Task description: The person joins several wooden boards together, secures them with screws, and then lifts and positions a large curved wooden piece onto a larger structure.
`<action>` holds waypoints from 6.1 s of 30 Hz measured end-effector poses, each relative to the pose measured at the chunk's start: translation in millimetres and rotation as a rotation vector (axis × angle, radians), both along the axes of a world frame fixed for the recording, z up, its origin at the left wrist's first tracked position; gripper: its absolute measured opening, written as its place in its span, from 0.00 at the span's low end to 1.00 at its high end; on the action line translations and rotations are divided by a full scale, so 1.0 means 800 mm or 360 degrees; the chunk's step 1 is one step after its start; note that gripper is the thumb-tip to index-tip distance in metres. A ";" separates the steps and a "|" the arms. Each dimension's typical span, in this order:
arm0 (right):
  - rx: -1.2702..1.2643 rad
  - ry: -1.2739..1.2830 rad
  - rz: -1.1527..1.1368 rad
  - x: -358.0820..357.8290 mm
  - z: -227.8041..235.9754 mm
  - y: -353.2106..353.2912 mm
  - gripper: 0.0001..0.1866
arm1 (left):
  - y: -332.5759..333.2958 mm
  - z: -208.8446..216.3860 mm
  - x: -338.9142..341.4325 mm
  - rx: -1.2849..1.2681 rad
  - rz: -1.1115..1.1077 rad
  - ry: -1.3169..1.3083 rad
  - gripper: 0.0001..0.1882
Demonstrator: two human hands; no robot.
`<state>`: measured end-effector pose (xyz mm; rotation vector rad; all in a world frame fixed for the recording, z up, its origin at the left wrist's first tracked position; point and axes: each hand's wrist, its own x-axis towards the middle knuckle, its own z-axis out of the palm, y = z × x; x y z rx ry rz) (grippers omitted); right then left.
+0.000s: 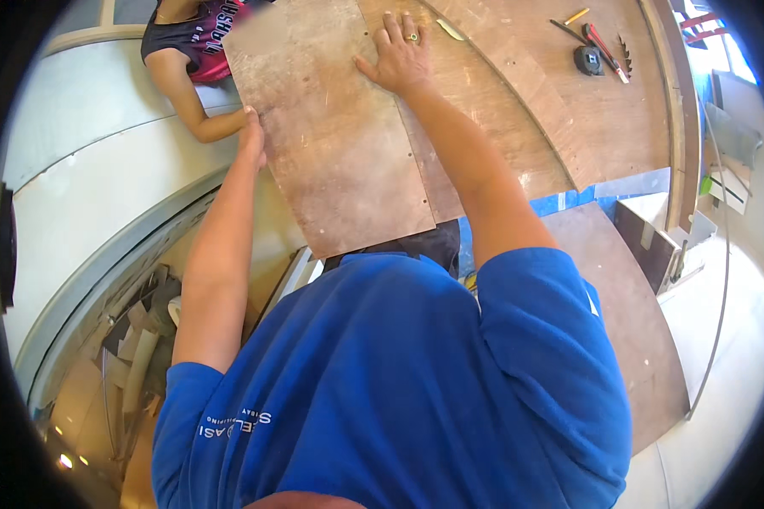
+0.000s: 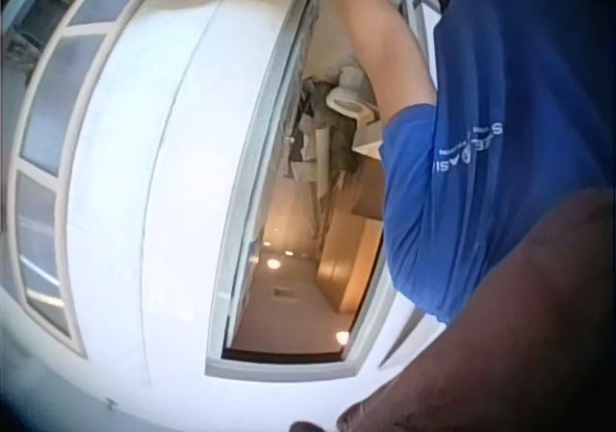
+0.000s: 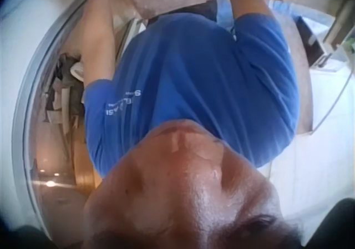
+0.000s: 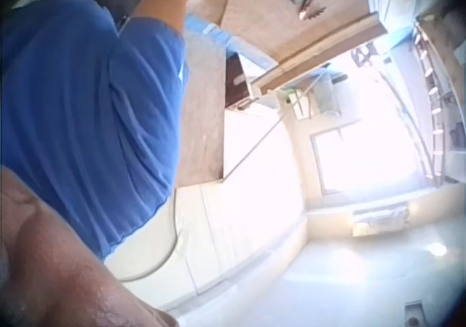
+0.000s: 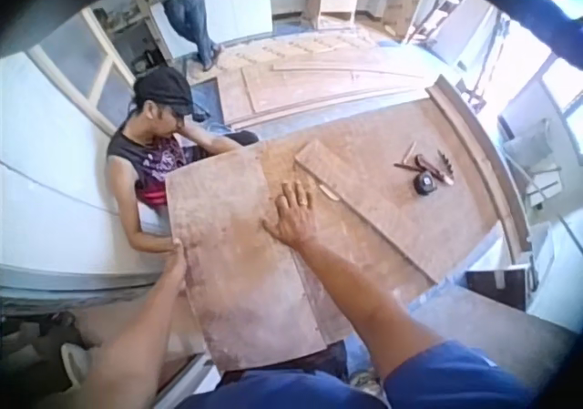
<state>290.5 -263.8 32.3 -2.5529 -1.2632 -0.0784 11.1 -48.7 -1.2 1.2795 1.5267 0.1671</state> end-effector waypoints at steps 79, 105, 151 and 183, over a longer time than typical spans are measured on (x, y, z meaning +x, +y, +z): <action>-0.0361 0.0133 0.0005 -0.063 0.012 -0.028 0.44 | -0.142 0.042 -0.122 -0.0660 0.0060 -0.0216 0.46; -0.0412 0.0341 -0.0073 -0.213 0.022 -0.111 0.44 | -0.164 0.004 -0.188 -0.1143 0.0282 -0.0864 0.47; -0.0238 0.1297 -0.0743 -0.219 -0.106 -0.925 0.23 | -0.668 0.127 0.090 0.1097 -0.2731 -0.0552 0.39; 0.0258 0.1196 -0.0592 -0.248 -0.017 -0.610 0.20 | -0.347 -0.036 -0.428 -0.0242 -0.0905 0.0131 0.15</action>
